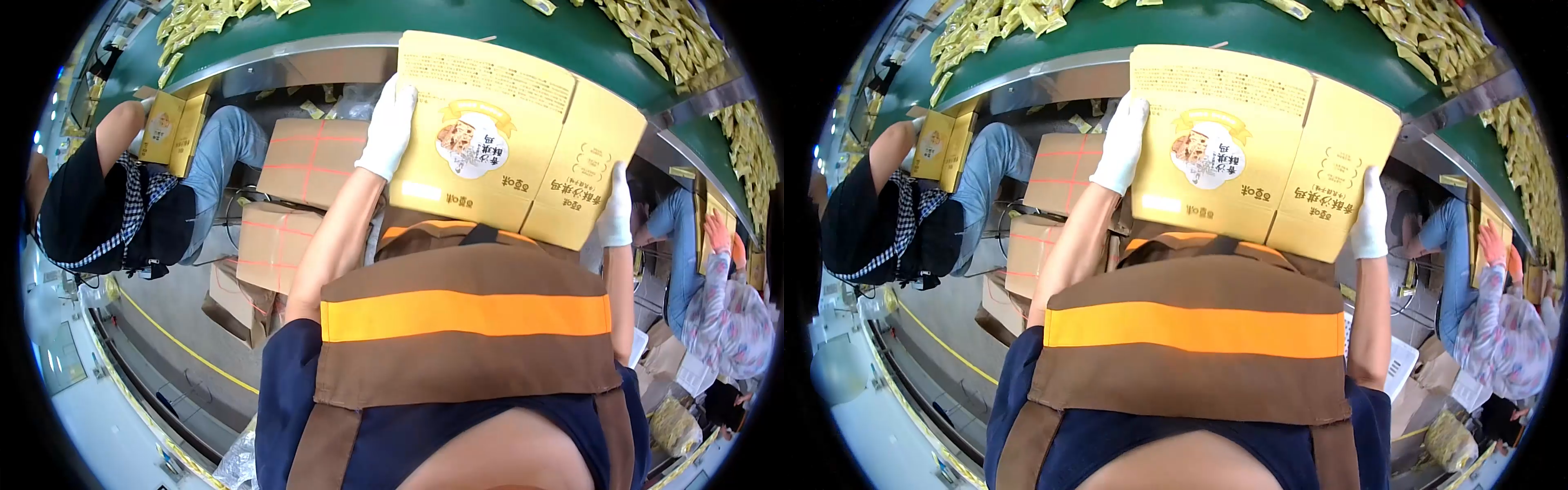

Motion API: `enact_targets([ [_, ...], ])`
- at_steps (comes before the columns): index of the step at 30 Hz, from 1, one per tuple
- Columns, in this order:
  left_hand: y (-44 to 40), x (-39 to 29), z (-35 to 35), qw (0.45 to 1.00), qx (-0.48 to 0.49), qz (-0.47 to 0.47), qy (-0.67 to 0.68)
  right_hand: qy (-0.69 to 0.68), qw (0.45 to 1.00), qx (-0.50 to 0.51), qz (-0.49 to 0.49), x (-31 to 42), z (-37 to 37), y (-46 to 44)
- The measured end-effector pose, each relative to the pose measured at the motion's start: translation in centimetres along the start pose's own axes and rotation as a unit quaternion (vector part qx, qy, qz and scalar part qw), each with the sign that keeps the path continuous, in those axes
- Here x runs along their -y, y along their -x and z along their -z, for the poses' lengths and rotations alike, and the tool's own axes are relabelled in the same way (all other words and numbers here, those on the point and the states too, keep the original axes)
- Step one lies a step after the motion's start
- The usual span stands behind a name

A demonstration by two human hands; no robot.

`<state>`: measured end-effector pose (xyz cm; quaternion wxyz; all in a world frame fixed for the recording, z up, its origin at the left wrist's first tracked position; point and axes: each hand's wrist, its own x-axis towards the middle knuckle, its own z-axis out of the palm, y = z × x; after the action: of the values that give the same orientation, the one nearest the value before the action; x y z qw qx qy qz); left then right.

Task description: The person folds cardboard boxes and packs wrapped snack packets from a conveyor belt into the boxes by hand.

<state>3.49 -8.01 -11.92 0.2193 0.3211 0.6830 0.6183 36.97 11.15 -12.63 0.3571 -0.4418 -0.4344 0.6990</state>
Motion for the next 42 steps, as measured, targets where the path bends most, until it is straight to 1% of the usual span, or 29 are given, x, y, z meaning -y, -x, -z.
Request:
enact_targets([
  [1,-0.5,-0.6,0.2,1.000,-0.001,-0.017,0.003,0.031,0.999,0.026,-0.001,1.3,-0.9,-0.3],
  [2,-0.9,-1.3,1.0,0.999,0.013,-0.013,-0.041,0.034,0.998,0.053,-0.001,2.1,-1.3,-1.0],
  [4,-1.2,-2.3,2.3,0.998,0.055,0.016,0.014,0.052,0.991,0.117,-0.042,4.3,-2.2,-0.9],
  [5,-1.6,-1.3,3.3,0.997,0.066,0.040,0.000,0.097,0.988,0.115,-0.038,4.3,-2.2,-1.2],
  [6,-0.7,-2.4,3.2,0.989,0.064,0.114,0.070,0.086,0.992,0.090,-0.037,3.9,-3.2,-0.4],
  [7,-0.8,-0.1,3.4,0.992,0.065,0.088,0.056,0.150,0.986,0.077,0.008,1.9,-2.1,-1.0],
  [8,-0.9,2.7,3.1,0.997,0.051,0.059,0.030,0.245,0.960,0.075,0.110,-1.2,-0.3,-2.5],
  [9,-1.0,5.0,3.0,0.995,0.074,0.065,0.001,0.235,0.965,0.085,0.084,-2.0,-0.7,-2.2],
  [10,-1.1,7.4,2.9,0.988,0.107,0.107,-0.018,0.252,0.966,0.053,0.018,-2.4,-1.2,-2.3],
  [11,-1.3,11.3,3.1,0.976,0.131,0.095,-0.144,0.344,0.936,0.077,0.002,-5.2,0.6,-4.9],
  [12,-0.2,10.9,2.2,0.984,0.115,0.113,-0.078,0.313,0.946,0.080,0.025,-7.3,1.4,-5.3],
  [14,0.7,8.9,2.2,0.982,0.088,0.168,-0.014,0.301,0.952,0.051,0.020,-5.4,0.1,-3.5],
  [15,1.2,7.5,2.5,0.983,0.076,0.167,-0.024,0.272,0.960,0.054,0.041,-4.6,-0.5,-2.5],
  [18,1.9,2.4,3.0,0.979,0.084,0.131,0.133,0.191,0.976,0.057,0.087,-1.3,-2.2,-0.6],
  [19,1.8,1.6,3.1,0.975,0.100,0.129,0.147,0.188,0.977,0.051,0.091,-1.8,-2.1,-0.8],
  [20,1.6,2.8,2.9,0.984,0.071,0.123,0.104,0.186,0.976,0.048,0.098,-2.1,-2.4,-1.2],
  [22,0.6,7.4,1.6,0.995,0.013,0.094,0.018,0.208,0.973,0.037,0.089,-6.5,-1.5,-3.6],
  [23,0.5,8.8,1.4,0.993,0.008,0.114,-0.028,0.205,0.977,0.037,0.044,-6.9,-1.3,-3.9],
  [24,0.2,9.2,1.0,0.988,0.002,0.133,-0.072,0.191,0.980,0.034,0.043,-7.1,-1.3,-4.2],
  [26,0.4,9.8,1.5,0.995,0.036,0.092,-0.025,0.167,0.985,0.031,0.034,-7.5,-1.0,-4.3],
  [29,-0.4,9.1,1.4,0.987,0.028,0.152,-0.035,0.241,0.970,0.037,0.017,-7.0,-0.9,-4.6],
  [30,-0.7,9.5,1.5,0.984,0.017,0.153,-0.088,0.234,0.971,0.044,0.022,-6.9,-1.2,-4.8],
  [32,-1.6,10.4,1.7,0.979,0.007,0.167,-0.115,0.222,0.973,0.050,0.032,-6.8,-1.4,-5.2],
  [33,-2.8,12.2,1.8,0.979,-0.001,0.139,-0.148,0.233,0.969,0.068,0.049,-7.2,-1.0,-6.0],
  [34,-3.4,11.4,1.4,0.977,-0.005,0.112,-0.180,0.322,0.944,0.054,0.058,-6.0,-1.7,-5.7],
  [36,-3.1,9.1,1.2,0.983,0.004,0.168,-0.078,0.487,0.870,0.017,0.073,-3.8,-3.1,-4.8],
  [38,-2.7,7.0,0.7,0.978,0.038,0.202,-0.023,0.340,0.937,0.022,0.073,-4.8,-2.7,-4.8],
  [39,-2.3,5.6,0.2,0.970,0.003,0.242,0.009,0.261,0.962,0.024,0.072,-5.3,-2.5,-4.6],
  [42,-2.0,4.3,1.8,0.956,0.045,0.242,0.158,-0.001,0.997,0.073,-0.033,-2.6,-2.9,-3.5],
])
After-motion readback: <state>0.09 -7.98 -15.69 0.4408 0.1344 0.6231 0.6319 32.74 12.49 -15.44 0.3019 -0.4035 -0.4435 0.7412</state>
